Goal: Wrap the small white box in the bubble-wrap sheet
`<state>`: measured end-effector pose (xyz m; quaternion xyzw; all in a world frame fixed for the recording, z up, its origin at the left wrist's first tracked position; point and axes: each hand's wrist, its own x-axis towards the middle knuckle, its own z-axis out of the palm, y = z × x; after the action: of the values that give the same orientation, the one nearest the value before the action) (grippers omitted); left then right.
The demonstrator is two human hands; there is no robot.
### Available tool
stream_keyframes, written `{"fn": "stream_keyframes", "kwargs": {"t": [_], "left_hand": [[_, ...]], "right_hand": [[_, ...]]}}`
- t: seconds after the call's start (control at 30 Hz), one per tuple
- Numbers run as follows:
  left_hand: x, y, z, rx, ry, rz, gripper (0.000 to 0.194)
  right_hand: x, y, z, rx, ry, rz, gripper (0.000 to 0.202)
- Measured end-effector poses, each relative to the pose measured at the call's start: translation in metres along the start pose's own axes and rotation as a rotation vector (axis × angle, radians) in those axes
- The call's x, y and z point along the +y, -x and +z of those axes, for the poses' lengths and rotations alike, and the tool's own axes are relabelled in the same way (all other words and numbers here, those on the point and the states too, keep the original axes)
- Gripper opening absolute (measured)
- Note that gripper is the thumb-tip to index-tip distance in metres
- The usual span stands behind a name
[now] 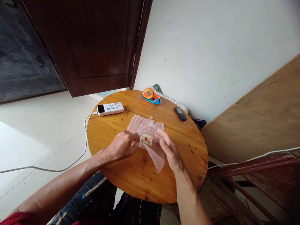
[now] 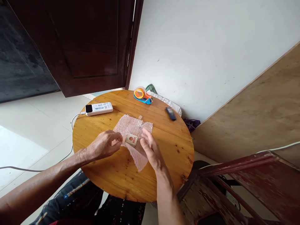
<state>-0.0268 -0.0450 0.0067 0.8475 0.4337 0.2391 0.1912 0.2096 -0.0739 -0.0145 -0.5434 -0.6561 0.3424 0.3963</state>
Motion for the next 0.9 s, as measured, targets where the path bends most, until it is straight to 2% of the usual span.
{"fn": "stream_keyframes", "kwargs": {"t": [0.1,0.17,0.27,0.33,0.43,0.5,0.6,0.7,0.9], "left_hand": [[0.002,-0.021,-0.007,-0.061,0.012,-0.079,0.015],[0.002,-0.032,-0.008,-0.089,0.007,-0.100,0.017],[0.002,-0.041,-0.008,-0.111,-0.010,-0.081,0.022],[0.000,-0.043,-0.008,-0.126,0.014,-0.076,0.021],[-0.004,-0.044,-0.012,-0.130,0.115,-0.054,0.032],[-0.008,-0.045,-0.014,-0.123,0.142,-0.024,0.042],[-0.012,-0.051,-0.010,-0.165,0.125,-0.010,0.046],[-0.013,-0.058,-0.001,-0.233,0.169,-0.019,0.047],[-0.012,-0.062,0.012,-0.204,0.188,-0.053,0.033]], "right_hand": [[-0.024,0.009,-0.014,-0.100,0.064,-0.032,0.086],[-0.038,0.009,-0.013,-0.080,0.236,-0.045,0.091],[-0.045,-0.004,-0.002,0.015,0.441,-0.013,0.073],[-0.040,-0.018,0.003,0.012,0.467,0.026,0.054],[-0.026,-0.037,0.004,-0.036,0.365,0.060,0.031],[-0.017,-0.043,0.002,-0.061,0.273,0.066,0.022],[-0.009,-0.045,0.002,-0.087,0.132,0.067,0.013],[-0.005,-0.043,0.005,-0.083,0.022,0.048,0.015],[0.003,-0.037,0.009,-0.044,-0.032,0.099,0.019]]}}
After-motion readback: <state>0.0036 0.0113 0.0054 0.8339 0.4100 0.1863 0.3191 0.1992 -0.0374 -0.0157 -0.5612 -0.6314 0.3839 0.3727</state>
